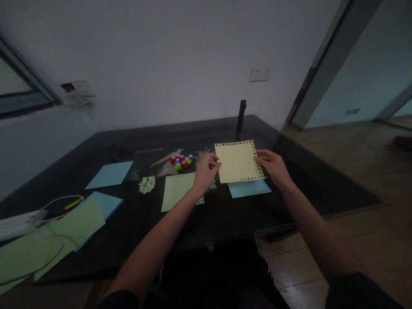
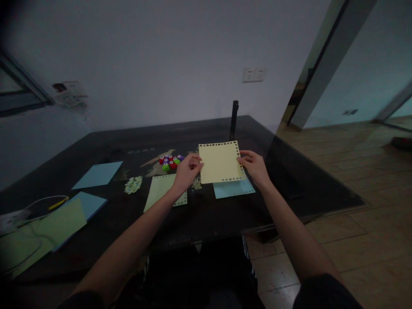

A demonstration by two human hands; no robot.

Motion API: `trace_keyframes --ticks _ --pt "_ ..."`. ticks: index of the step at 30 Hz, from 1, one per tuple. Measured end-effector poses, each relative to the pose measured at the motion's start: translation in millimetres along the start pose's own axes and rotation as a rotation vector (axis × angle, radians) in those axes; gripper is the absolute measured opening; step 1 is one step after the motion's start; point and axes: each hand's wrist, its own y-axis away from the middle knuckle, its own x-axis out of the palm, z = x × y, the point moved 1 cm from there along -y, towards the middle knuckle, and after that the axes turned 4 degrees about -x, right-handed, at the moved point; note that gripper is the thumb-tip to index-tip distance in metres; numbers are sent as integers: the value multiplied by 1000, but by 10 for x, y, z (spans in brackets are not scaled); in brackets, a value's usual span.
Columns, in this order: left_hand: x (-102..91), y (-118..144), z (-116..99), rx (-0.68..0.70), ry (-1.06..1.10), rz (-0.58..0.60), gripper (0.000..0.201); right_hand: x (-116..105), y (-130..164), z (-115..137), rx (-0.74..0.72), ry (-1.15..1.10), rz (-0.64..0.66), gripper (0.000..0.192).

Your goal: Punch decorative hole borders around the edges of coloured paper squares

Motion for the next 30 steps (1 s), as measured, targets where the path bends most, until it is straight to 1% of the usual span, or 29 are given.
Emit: trace_keyframes --ticks 2,5,9,14,19,26,30 --pt "149 -7 21 -22 -74 49 7 -128 30 -66 -8 87 -10 43" --pt "338 33 47 -65 -230 128 7 -260 94 -228 -13 211 23 45" --pt "464 101 76 -113 -423 217 9 -314 147 -432 -8 378 53 42" --pt "480 151 164 -113 -508 254 14 -263 143 -525 -48 525 83 32" --pt "479 187 193 -122 -576 280 16 -210 144 -544 -45 612 135 30" --pt "507 219 176 -89 -654 314 19 -214 156 -540 -43 645 127 29" --pt "507 222 177 -99 -662 336 20 -219 164 -532 -46 641 128 27"
